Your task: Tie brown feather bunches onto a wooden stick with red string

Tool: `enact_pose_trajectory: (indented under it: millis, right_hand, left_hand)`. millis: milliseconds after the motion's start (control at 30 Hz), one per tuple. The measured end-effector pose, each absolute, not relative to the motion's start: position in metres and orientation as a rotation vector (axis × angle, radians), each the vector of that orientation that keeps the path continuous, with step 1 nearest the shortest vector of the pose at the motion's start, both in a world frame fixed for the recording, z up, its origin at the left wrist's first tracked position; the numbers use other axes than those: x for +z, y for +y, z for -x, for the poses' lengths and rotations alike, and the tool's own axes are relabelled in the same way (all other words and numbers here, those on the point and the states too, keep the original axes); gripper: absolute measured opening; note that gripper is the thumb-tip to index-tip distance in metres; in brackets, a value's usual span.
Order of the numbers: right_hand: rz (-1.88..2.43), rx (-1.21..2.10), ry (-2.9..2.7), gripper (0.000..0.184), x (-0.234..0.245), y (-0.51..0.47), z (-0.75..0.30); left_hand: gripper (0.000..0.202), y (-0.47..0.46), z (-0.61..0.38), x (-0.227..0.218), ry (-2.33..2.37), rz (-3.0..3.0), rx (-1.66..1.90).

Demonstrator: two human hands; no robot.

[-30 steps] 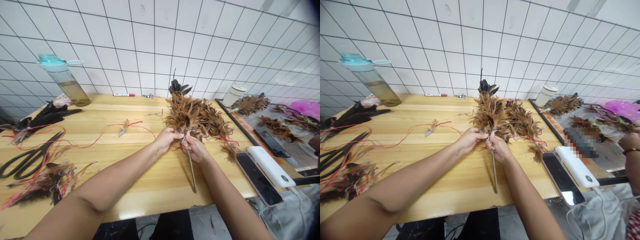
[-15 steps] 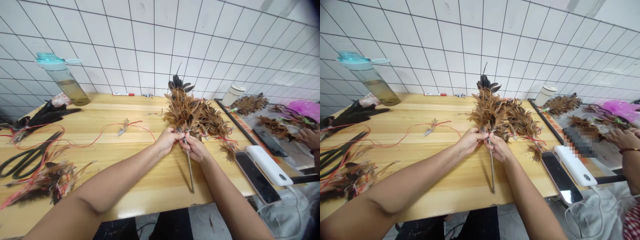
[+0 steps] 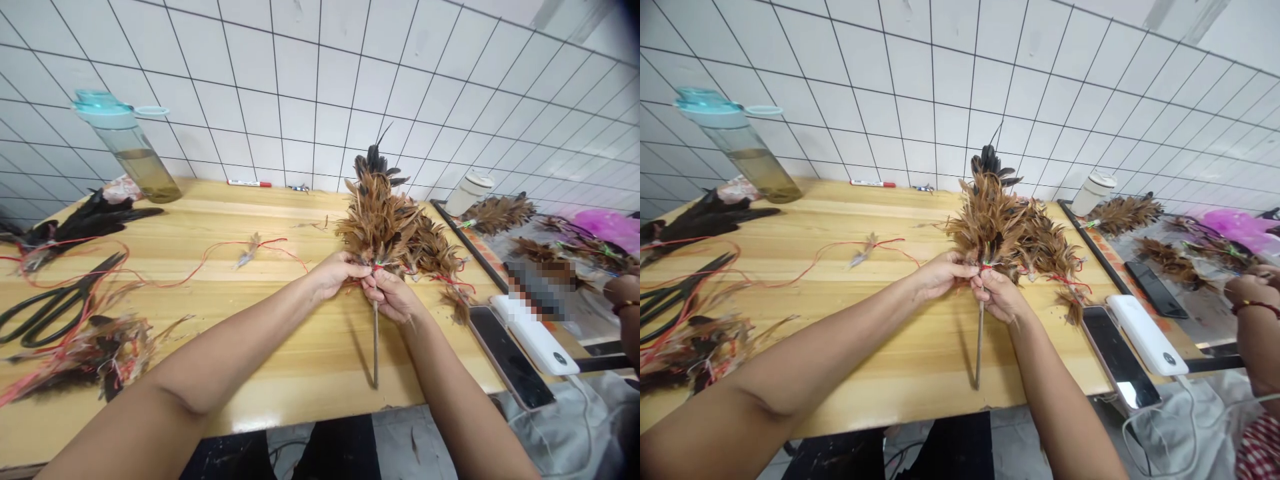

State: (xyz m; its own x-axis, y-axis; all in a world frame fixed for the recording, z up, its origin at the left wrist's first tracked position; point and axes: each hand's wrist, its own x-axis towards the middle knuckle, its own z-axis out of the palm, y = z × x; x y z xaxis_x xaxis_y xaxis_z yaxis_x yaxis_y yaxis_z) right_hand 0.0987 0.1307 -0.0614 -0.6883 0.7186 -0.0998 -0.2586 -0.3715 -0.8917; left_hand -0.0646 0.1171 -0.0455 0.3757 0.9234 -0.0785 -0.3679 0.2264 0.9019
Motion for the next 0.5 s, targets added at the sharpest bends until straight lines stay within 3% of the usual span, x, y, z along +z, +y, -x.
enact_pose_trajectory:
  millis: [233,333,500]
  right_hand:
    - [0.703,2.019,-1.263,0.042,-0.046,0.129,-0.106]
    - [0.722,2.006,-1.226,0.043,-0.045,0.129,-0.106]
    - [0.817,2.006,-1.130,0.040,-0.052,0.132,-0.100]
  left_hand:
    - [0.045,0.117,0.080,-0.041,0.590,-1.294,0.817]
    - [0.034,0.120,0.083,-0.041,0.762,-1.317,0.783]
    - [0.017,0.125,0.080,-0.040,0.970,-1.363,1.023]
